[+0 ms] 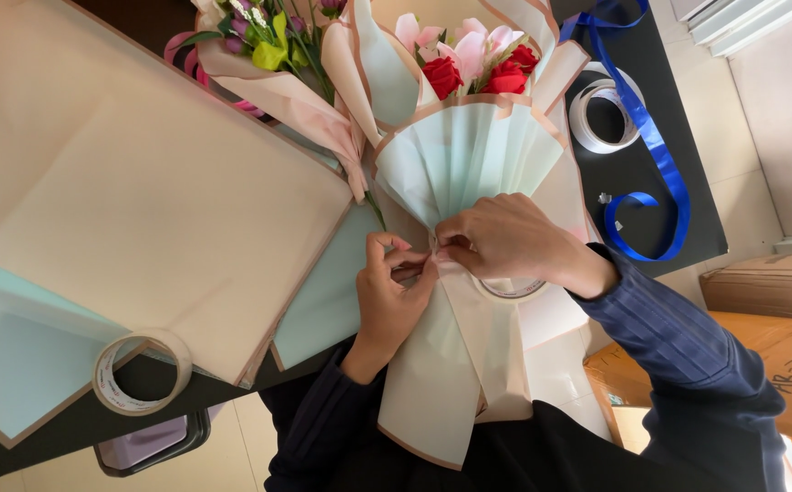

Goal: The person wraps a bouquet of lilies and roses by folding and taping layers of floral paper around the stems.

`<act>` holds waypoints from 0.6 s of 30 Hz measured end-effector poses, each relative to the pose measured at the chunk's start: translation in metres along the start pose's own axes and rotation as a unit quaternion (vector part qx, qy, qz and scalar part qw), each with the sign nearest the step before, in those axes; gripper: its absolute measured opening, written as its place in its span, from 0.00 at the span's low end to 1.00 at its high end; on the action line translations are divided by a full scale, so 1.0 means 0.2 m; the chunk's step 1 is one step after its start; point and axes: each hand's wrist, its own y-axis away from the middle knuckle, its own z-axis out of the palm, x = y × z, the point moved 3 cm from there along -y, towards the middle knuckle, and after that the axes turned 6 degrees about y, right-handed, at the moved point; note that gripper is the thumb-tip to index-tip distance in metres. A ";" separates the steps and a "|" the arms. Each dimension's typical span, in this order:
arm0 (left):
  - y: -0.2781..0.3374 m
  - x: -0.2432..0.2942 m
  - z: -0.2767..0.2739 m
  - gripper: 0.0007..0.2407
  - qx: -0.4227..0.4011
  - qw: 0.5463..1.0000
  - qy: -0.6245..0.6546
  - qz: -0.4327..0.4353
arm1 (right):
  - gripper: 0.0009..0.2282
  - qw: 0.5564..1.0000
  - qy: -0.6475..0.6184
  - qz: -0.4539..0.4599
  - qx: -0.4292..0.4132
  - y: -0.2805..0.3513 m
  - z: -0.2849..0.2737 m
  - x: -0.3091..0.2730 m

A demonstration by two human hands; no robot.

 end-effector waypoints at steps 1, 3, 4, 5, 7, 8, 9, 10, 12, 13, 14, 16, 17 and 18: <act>0.00 0.00 0.00 0.14 0.002 1.000 0.000 0.000 | 0.06 1.000 0.001 -0.001 -0.001 0.00 0.00 0.00; 0.01 0.01 0.00 0.13 -0.005 1.000 -0.008 0.005 | 0.07 1.000 -0.005 0.006 -0.001 0.00 0.00 0.00; 0.01 0.00 0.00 0.13 -0.005 1.000 -0.009 0.004 | 0.07 1.000 -0.006 0.006 -0.002 -0.01 -0.01 0.00; 0.01 -0.02 -0.01 0.13 -0.008 1.000 0.012 0.001 | 0.07 1.000 -0.008 0.004 -0.001 -0.01 0.00 0.00; 0.02 -0.03 -0.01 0.13 -0.012 0.999 0.033 -0.002 | 0.07 1.000 -0.010 0.003 -0.001 -0.01 0.00 0.00; 0.02 -0.03 -0.02 0.13 -0.021 0.999 0.042 -0.005 | 0.07 1.000 -0.006 0.003 -0.003 -0.01 0.00 0.00; 0.02 -0.03 -0.02 0.14 -0.030 0.998 0.050 -0.007 | 0.07 1.000 -0.002 0.002 -0.005 -0.01 0.00 0.00; 0.01 -0.02 -0.02 0.14 -0.029 0.998 0.050 -0.007 | 0.07 1.000 -0.002 0.002 -0.005 -0.02 0.00 0.00; 0.00 0.01 -0.03 0.15 -0.030 0.998 0.049 -0.006 | 0.07 1.000 -0.004 0.002 -0.007 -0.03 0.01 0.00; -0.01 -0.01 -0.02 0.15 -0.031 0.998 0.049 -0.006 | 0.07 1.000 -0.004 0.002 -0.006 -0.03 0.01 0.01; -0.01 -0.02 -0.02 0.14 -0.031 0.999 0.042 -0.002 | 0.07 1.000 0.000 -0.001 -0.005 -0.03 0.02 0.00; -0.02 -0.04 -0.02 0.13 -0.032 0.999 0.035 0.002 | 0.08 1.000 0.003 -0.005 -0.004 -0.04 0.01 0.00; -0.02 -0.06 -0.02 0.12 -0.024 0.999 0.038 -0.002 | 0.08 1.000 0.001 -0.003 -0.005 -0.04 0.01 0.00; -0.02 -0.07 -0.02 0.12 -0.016 0.999 0.041 -0.006 | 0.08 1.000 -0.002 -0.001 -0.006 -0.04 0.01 0.00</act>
